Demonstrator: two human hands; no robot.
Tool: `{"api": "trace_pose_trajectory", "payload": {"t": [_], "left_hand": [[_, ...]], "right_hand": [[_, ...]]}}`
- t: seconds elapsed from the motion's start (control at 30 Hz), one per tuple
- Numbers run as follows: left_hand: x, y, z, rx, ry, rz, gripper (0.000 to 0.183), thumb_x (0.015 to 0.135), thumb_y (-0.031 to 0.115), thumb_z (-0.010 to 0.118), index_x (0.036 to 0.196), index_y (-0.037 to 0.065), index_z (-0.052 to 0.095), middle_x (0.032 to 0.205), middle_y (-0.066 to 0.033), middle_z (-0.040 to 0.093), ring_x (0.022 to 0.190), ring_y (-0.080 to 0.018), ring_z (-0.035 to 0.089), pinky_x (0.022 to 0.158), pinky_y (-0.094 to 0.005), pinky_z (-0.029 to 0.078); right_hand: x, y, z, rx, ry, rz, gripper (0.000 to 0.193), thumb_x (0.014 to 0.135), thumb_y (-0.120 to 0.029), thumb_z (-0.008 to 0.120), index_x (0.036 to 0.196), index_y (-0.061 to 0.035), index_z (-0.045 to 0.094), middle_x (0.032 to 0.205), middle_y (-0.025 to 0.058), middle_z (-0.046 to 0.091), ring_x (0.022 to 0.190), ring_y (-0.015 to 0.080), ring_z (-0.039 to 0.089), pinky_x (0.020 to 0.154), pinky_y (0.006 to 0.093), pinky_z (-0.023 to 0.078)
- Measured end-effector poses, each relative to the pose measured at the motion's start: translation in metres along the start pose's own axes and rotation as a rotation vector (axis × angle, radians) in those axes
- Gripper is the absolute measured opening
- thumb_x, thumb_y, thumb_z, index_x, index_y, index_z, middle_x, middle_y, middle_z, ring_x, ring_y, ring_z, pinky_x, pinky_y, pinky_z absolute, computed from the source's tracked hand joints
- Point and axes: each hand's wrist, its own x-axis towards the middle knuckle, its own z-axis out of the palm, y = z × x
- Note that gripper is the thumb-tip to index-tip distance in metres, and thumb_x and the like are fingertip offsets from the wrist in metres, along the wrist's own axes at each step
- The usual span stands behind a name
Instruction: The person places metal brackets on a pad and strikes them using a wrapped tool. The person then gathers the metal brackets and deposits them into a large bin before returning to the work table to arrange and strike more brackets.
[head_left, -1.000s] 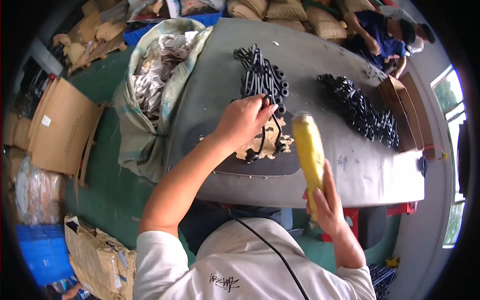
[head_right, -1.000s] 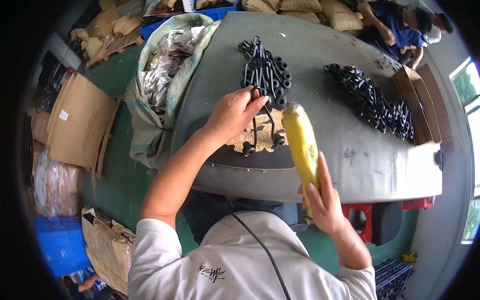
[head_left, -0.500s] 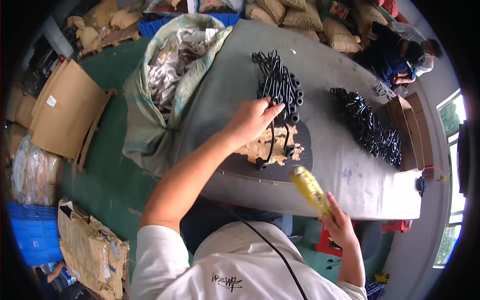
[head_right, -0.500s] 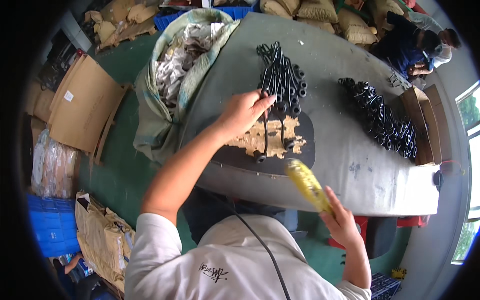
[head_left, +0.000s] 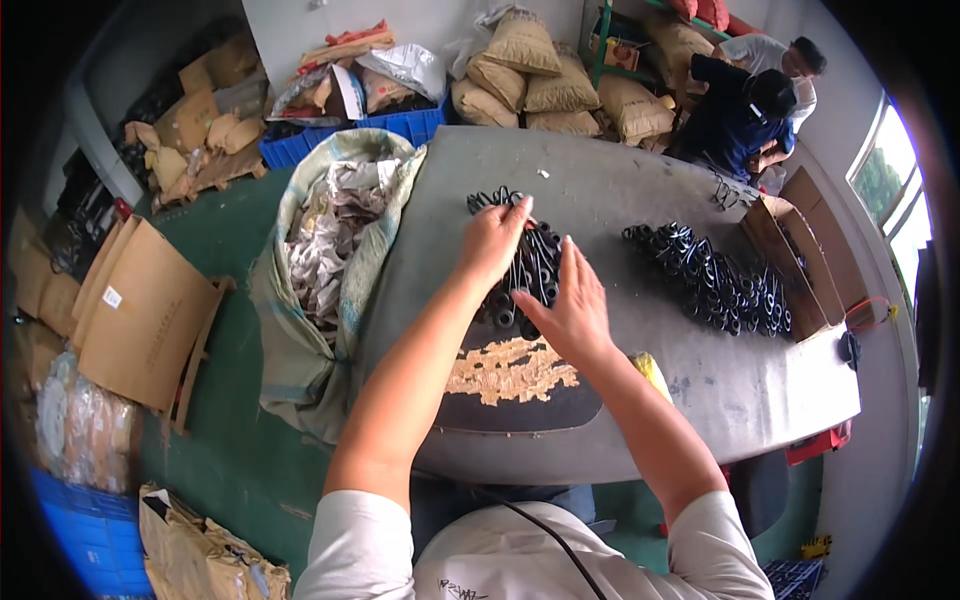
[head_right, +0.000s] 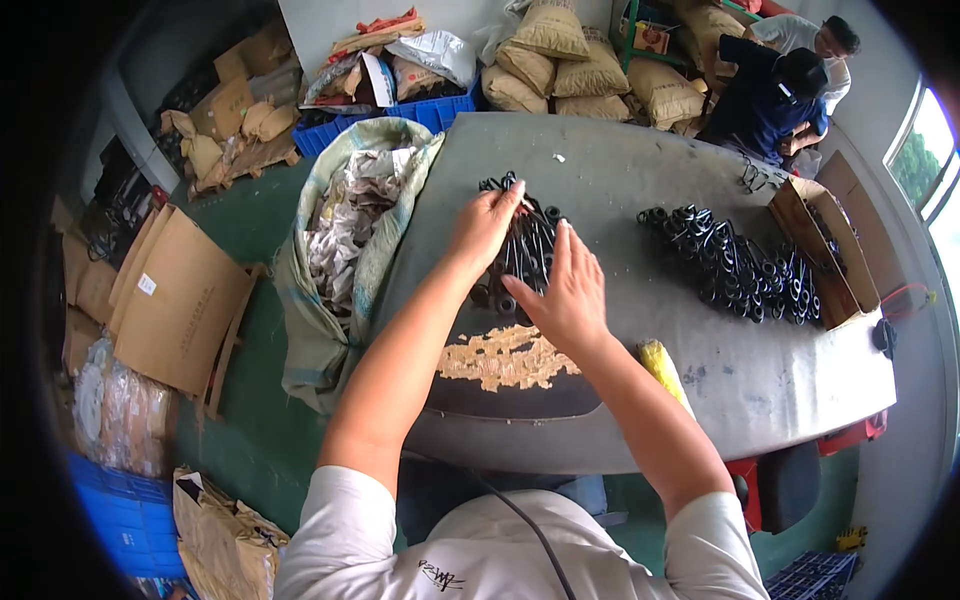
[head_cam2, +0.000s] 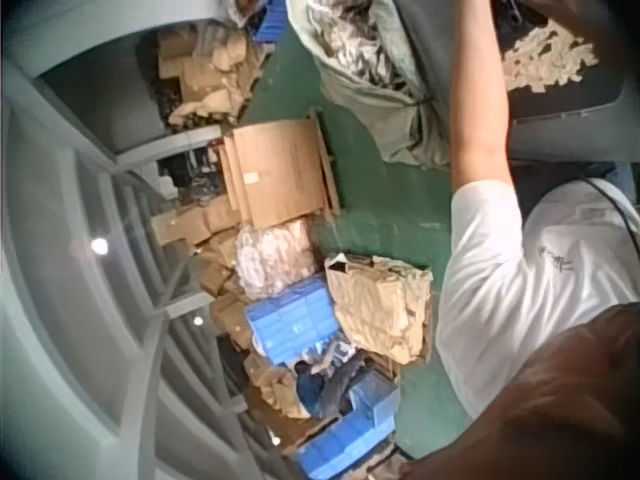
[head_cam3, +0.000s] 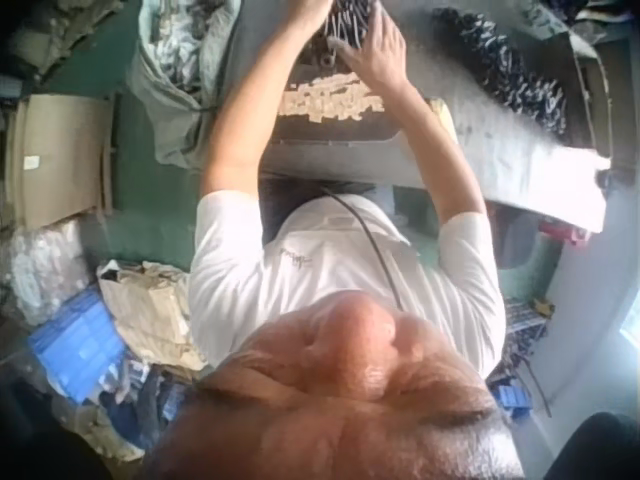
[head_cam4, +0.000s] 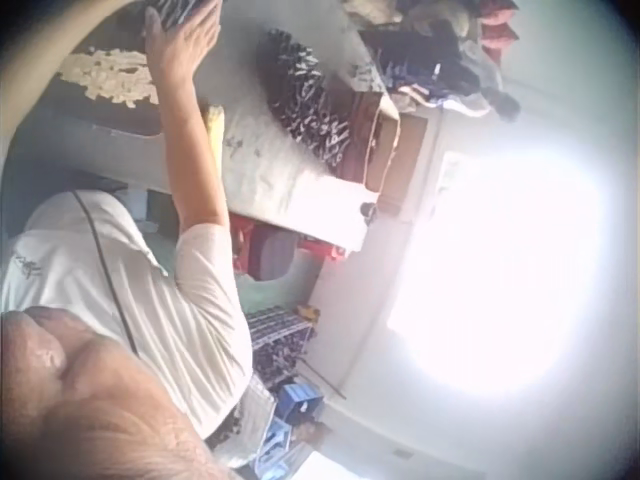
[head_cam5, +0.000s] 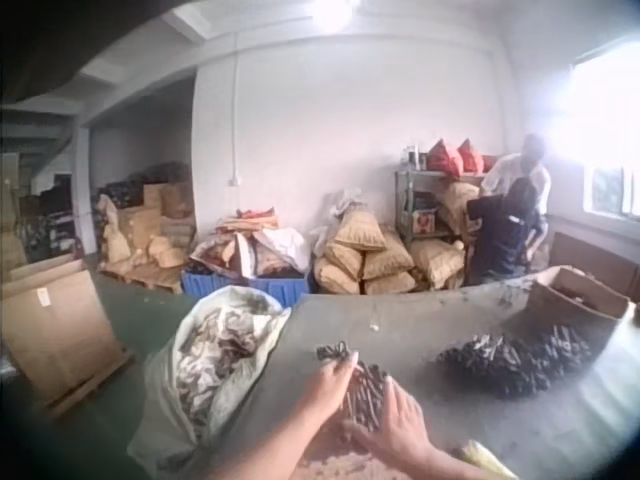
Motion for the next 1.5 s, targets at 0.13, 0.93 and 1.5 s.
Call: {"api": "trace_pose_trajectory", "payload": {"t": [0.13, 0.93, 1.5], "left_hand": [[0.029, -0.087, 0.0, 0.401, 0.185, 0.092, 0.055, 0.093, 0.052, 0.064, 0.106, -0.001, 0.068, 0.095, -0.0188, 0.069, 0.092, -0.0333, 0.065, 0.08, -0.0458, 0.05], [0.015, -0.069, 0.026, -0.634, -0.204, -0.552, 0.08, 0.099, 0.07, 0.036, 0.145, 0.005, 0.046, 0.142, -0.0127, 0.054, 0.133, -0.0306, 0.047, 0.113, -0.0464, 0.035], [-0.039, 0.134, 0.038, -0.351, -0.803, 0.221, 0.12, 0.082, 0.078, 0.06, 0.16, 0.002, 0.011, 0.155, -0.0149, 0.033, 0.14, -0.0265, 0.036, 0.118, -0.042, 0.026]], "right_hand": [[0.04, 0.019, 0.069, -0.049, -0.058, 0.126, 0.104, 0.083, -0.061, 0.068, 0.156, -0.0027, 0.024, 0.156, 0.0231, 0.035, 0.147, 0.0347, 0.031, 0.118, 0.0514, 0.025], [0.035, 0.036, 0.055, 0.325, 0.147, 0.202, 0.101, 0.068, -0.041, 0.082, 0.146, 0.0037, 0.036, 0.141, 0.0251, 0.05, 0.133, 0.0391, 0.047, 0.115, 0.0537, 0.03], [-0.074, 0.005, -0.037, 0.547, 1.036, 0.126, 0.098, 0.074, -0.036, 0.079, 0.153, -0.0002, 0.032, 0.156, 0.0253, 0.033, 0.142, 0.0412, 0.036, 0.116, 0.0501, 0.028]]}}
